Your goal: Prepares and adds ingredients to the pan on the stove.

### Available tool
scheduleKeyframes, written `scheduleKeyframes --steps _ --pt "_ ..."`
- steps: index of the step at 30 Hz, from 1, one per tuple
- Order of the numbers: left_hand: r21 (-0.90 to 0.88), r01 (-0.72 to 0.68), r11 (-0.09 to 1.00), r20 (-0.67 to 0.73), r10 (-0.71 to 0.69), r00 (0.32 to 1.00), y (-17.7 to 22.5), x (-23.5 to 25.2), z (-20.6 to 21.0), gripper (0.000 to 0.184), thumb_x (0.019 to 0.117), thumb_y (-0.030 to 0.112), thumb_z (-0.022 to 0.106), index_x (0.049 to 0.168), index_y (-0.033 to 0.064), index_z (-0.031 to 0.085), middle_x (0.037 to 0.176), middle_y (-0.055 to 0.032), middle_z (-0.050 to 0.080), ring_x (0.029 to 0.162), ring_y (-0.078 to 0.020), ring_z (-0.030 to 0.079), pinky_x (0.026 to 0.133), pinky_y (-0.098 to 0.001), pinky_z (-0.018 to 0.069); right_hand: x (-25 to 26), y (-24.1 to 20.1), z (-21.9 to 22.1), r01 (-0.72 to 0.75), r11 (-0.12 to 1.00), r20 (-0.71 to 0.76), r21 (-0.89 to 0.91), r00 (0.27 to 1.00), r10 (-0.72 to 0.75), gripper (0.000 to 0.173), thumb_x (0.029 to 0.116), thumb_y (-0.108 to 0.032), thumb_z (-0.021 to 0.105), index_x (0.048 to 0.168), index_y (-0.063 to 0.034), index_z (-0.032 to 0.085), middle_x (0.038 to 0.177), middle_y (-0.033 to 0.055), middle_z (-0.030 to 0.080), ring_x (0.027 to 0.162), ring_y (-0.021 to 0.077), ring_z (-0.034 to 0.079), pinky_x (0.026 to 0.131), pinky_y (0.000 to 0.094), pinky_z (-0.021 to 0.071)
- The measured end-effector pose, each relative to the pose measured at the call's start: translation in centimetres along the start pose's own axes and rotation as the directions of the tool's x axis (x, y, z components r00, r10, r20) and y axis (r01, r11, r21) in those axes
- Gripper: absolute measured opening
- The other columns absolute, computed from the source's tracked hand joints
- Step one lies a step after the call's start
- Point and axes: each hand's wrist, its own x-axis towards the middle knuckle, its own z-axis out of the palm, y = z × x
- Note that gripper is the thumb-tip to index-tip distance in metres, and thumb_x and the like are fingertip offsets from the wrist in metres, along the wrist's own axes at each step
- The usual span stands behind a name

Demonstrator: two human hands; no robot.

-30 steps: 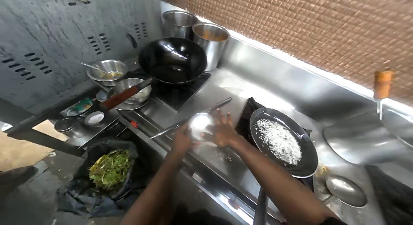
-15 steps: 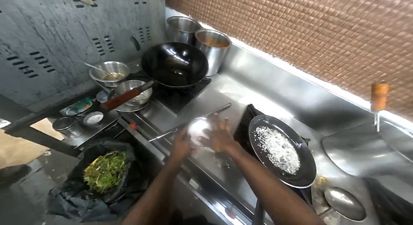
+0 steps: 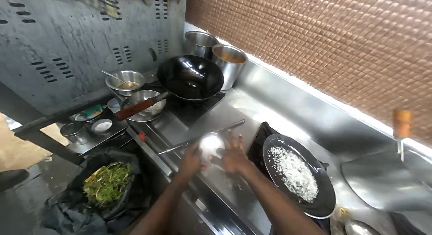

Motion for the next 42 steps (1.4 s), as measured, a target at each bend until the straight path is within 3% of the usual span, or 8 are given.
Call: scheduleKeyframes --steps 10,20,24,28,33,37,40,42 --pt "0.0 0.003 1.0 0.006 -0.003 1.0 0.1 0.0 0.2 0.043 0.1118 0.02 0.044 0.154 0.0121 0.043 0.12 -0.0205 0.065 0.078 -0.0257 0.074 0.066 -0.0404 0.0653 0.0 -0.1 -0.3 0.052 0.996 0.072 0.067 0.996 -0.057 0.075 0.0967 -0.08 0.026 0.147 -0.0332 0.057 0.174 0.0037 0.01 0.158 0.0395 -0.005 0.119 0.0739 -0.0065" --pt "-0.001 -0.006 1.0 0.011 0.007 1.0 -0.2 -0.1 0.1 0.04 0.1121 0.019 0.042 0.151 0.0136 0.047 0.113 -0.0197 0.068 0.074 -0.0262 0.075 0.063 -0.0405 0.0658 0.3 -0.2 0.2 -0.047 0.999 0.017 0.008 0.999 0.047 0.091 0.0896 -0.088 0.025 0.138 -0.0225 0.064 0.173 0.0074 0.011 0.158 0.0394 -0.009 0.119 0.0732 -0.0099" --pt "0.018 -0.021 1.0 0.009 0.021 1.0 0.0 0.0 0.2 0.04 0.1118 0.022 0.044 0.151 0.0141 0.047 0.115 -0.0195 0.067 0.077 -0.026 0.074 0.065 -0.041 0.0656 0.1 -0.1 0.6 0.033 0.992 0.034 0.119 0.999 -0.038 0.078 0.0946 -0.083 0.027 0.144 -0.0317 0.059 0.174 0.0041 0.008 0.158 0.0398 -0.006 0.119 0.0737 -0.0051" --pt "0.069 -0.015 0.997 0.0 0.015 1.0 0.2 -0.2 0.6 0.045 0.1103 0.019 0.048 0.154 0.0133 0.042 0.113 -0.0202 0.067 0.074 -0.0254 0.075 0.065 -0.0394 0.0657 -0.7 0.3 0.1 -0.006 0.991 0.042 0.135 0.999 0.0 0.083 0.095 -0.083 0.023 0.139 -0.026 0.064 0.174 0.0038 0.004 0.158 0.0414 -0.01 0.119 0.0736 -0.0078" --pt "0.144 -0.05 0.988 -0.038 0.056 0.998 0.2 0.2 1.5 0.046 0.105 0.004 0.052 0.15 0.0085 0.043 0.112 -0.0222 0.069 0.066 -0.0275 0.074 0.06 -0.0411 0.0655 -2.8 2.0 0.4 0.02 0.941 -0.332 0.337 0.938 0.098 0.058 0.1001 -0.068 0.041 0.132 -0.0286 0.069 0.17 0.0071 0.023 0.155 0.0392 0.016 0.118 0.0675 0.0206" --pt "0.203 -0.074 0.976 -0.04 0.084 0.996 0.6 0.4 1.8 0.046 0.1052 0.004 0.052 0.15 0.0097 0.044 0.108 -0.0219 0.07 0.063 -0.0282 0.073 0.057 -0.0414 0.0645 -5.2 3.2 2.3 0.037 0.986 -0.141 0.163 0.99 -0.014 0.07 0.0968 -0.079 0.03 0.15 -0.0395 0.052 0.174 0.0028 0.006 0.158 0.0401 -0.006 0.121 0.0714 -0.0008" --pt "0.252 -0.093 0.963 -0.02 0.102 0.995 1.5 0.0 2.1 0.042 0.1051 0.004 0.051 0.147 0.0073 0.046 0.108 -0.0229 0.07 0.062 -0.0285 0.072 0.056 -0.0416 0.0639 -9.2 5.1 2.1 0.151 0.916 -0.392 0.371 0.92 0.007 0.057 0.1 -0.069 0.039 0.146 -0.0409 0.057 0.173 0.0018 0.014 0.159 0.0369 0.003 0.122 0.0675 0.0129" --pt "0.298 -0.128 0.946 0.016 0.129 0.992 2.9 -0.4 2.3 0.041 0.1054 0.003 0.05 0.147 0.0057 0.046 0.11 -0.0234 0.069 0.065 -0.0287 0.073 0.058 -0.0421 0.0643 -12.9 6.8 1.7 0.223 0.855 -0.518 0.469 0.853 0.061 0.064 0.0979 -0.075 0.026 0.145 -0.0444 0.056 0.171 0.0014 0.019 0.157 0.0349 0.013 0.119 0.0665 0.0258"
